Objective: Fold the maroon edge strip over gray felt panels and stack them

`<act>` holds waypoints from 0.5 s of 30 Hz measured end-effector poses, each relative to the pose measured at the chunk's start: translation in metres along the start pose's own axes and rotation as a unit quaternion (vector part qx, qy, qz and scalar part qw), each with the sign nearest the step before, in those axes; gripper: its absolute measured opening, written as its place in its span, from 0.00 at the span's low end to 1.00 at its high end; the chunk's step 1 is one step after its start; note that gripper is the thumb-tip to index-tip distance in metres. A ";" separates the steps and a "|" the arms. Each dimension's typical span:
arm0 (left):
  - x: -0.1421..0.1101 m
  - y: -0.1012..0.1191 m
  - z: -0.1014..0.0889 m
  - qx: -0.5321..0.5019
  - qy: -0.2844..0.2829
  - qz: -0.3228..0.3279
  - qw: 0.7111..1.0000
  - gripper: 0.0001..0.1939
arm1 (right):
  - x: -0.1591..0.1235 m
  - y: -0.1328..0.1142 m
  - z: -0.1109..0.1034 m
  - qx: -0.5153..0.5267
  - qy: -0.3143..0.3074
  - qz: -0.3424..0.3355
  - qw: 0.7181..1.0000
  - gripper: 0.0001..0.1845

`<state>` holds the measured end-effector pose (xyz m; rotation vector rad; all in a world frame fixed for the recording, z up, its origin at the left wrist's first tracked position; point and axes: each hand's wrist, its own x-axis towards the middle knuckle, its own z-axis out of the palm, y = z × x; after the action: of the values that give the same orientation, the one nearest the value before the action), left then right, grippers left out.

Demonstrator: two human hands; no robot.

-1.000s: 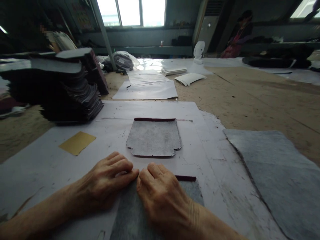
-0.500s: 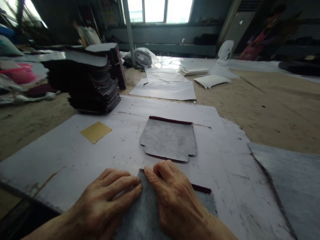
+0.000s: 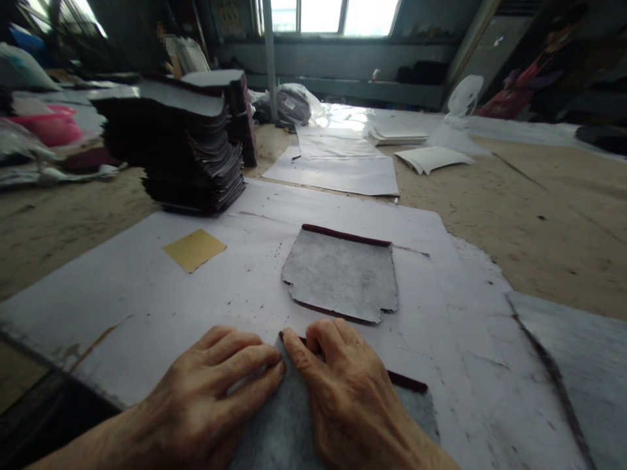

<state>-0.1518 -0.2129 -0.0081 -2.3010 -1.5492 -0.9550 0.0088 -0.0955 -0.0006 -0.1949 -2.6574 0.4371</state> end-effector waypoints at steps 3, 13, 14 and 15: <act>0.000 0.000 -0.001 -0.001 -0.007 0.001 1.000 0.14 | 0.001 -0.001 -0.001 -0.009 0.002 -0.001 1.000 0.21; 0.006 0.011 -0.017 -0.031 -0.119 -0.057 0.991 0.14 | 0.002 -0.001 0.002 -0.014 0.009 0.002 1.000 0.20; 0.007 0.012 -0.019 -0.035 -0.123 -0.062 0.990 0.14 | 0.002 0.000 0.001 0.003 0.016 0.002 1.000 0.21; 0.007 0.013 -0.021 -0.037 -0.130 -0.068 0.988 0.14 | 0.001 0.001 0.000 0.024 0.031 0.007 0.999 0.21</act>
<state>-0.1470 -0.2232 0.0145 -2.4809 -1.8222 -0.7788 0.0079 -0.0944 -0.0011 -0.2078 -2.5835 0.4901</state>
